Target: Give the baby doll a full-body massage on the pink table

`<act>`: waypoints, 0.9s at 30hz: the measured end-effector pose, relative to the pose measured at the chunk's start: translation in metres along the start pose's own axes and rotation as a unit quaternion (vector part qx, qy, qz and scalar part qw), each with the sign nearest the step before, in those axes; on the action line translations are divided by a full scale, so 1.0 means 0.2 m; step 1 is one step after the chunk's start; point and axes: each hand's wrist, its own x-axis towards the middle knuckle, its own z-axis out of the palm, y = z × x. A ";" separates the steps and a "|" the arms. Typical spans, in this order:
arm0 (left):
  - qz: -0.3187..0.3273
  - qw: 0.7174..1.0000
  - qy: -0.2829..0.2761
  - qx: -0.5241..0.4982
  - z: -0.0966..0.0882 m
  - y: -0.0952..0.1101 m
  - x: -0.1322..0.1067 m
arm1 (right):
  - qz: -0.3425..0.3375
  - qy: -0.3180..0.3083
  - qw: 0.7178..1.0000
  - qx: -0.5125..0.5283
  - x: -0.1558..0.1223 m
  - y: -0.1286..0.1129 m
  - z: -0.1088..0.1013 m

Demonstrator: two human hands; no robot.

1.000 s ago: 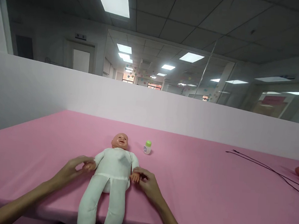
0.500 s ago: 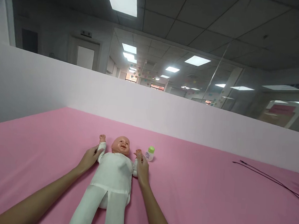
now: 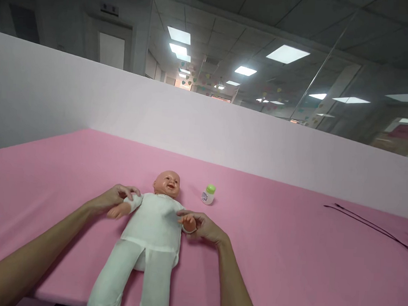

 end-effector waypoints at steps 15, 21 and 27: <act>0.020 0.987 0.139 0.082 0.10 -0.05 0.02 | -0.032 0.299 0.953 0.039 0.15 0.09 0.14; 0.013 0.977 0.151 0.152 0.12 -0.08 0.04 | -0.055 0.320 0.944 -0.060 0.16 0.07 0.14; 0.020 0.995 0.102 0.010 0.05 0.01 0.01 | -0.043 0.157 0.984 0.065 0.08 0.03 0.09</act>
